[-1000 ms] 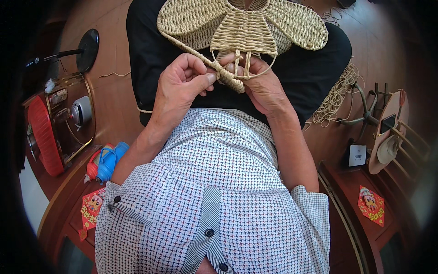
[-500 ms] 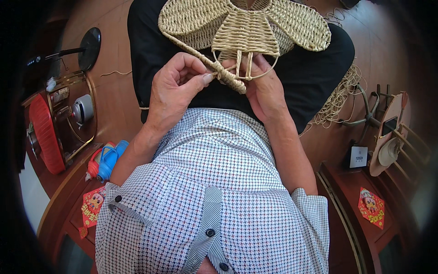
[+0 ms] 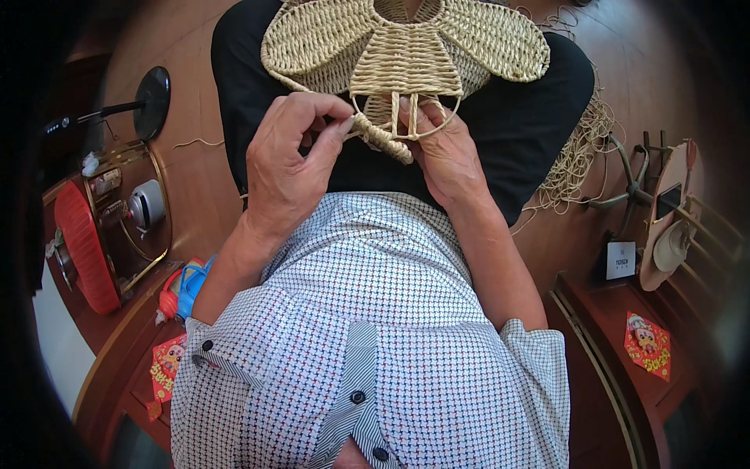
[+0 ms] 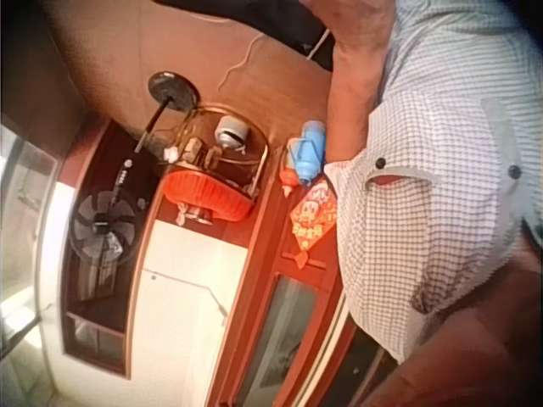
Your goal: The recorder is weaving a basket or decorative item from dried plant material, using hands and scissors to trim lengths.
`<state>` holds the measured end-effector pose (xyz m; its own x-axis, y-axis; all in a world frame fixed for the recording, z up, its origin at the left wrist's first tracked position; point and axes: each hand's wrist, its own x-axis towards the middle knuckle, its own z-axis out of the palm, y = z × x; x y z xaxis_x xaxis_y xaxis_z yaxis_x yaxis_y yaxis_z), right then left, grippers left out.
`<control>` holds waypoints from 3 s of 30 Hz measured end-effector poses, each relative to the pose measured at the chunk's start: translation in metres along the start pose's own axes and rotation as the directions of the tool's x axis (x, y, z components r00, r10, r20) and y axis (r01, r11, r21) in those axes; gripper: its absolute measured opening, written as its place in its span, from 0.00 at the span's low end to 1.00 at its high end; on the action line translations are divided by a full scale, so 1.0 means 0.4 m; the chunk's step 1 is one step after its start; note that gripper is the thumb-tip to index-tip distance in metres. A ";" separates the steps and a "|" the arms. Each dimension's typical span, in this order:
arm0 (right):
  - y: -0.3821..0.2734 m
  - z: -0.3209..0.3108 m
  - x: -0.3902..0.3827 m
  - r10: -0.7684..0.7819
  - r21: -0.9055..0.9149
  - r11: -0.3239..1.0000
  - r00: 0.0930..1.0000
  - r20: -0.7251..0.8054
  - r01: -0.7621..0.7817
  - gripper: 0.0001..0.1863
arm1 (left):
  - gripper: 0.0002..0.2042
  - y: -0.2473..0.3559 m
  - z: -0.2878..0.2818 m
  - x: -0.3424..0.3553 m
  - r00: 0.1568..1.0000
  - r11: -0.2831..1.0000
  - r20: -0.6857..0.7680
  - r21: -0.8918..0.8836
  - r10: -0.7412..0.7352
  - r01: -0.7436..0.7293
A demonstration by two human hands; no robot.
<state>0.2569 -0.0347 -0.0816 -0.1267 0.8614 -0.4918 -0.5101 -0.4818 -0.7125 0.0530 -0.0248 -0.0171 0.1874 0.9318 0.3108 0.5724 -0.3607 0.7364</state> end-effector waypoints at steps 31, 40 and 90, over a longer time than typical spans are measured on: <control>0.003 -0.002 -0.039 -0.009 0.233 0.973 1.000 0.017 0.005 0.15 | 0.10 0.043 0.016 0.064 0.883 0.779 0.365 -0.442 -0.297 0.444; 0.024 -0.022 -0.039 -0.060 0.199 0.979 0.992 0.112 0.037 0.15 | 0.07 0.048 0.045 0.049 0.971 0.992 0.206 0.014 0.123 -0.129; 0.021 -0.025 -0.160 -0.190 -0.151 0.973 0.976 -0.108 0.173 0.10 | 0.36 0.014 0.011 0.075 0.842 0.978 0.499 -0.129 0.205 -0.162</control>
<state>0.2693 -0.0956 -0.0612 0.0653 0.9149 -0.3984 -0.3901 -0.3441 -0.8540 0.0655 0.0011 -0.0064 0.6738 0.7302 0.1127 0.4265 -0.5090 0.7477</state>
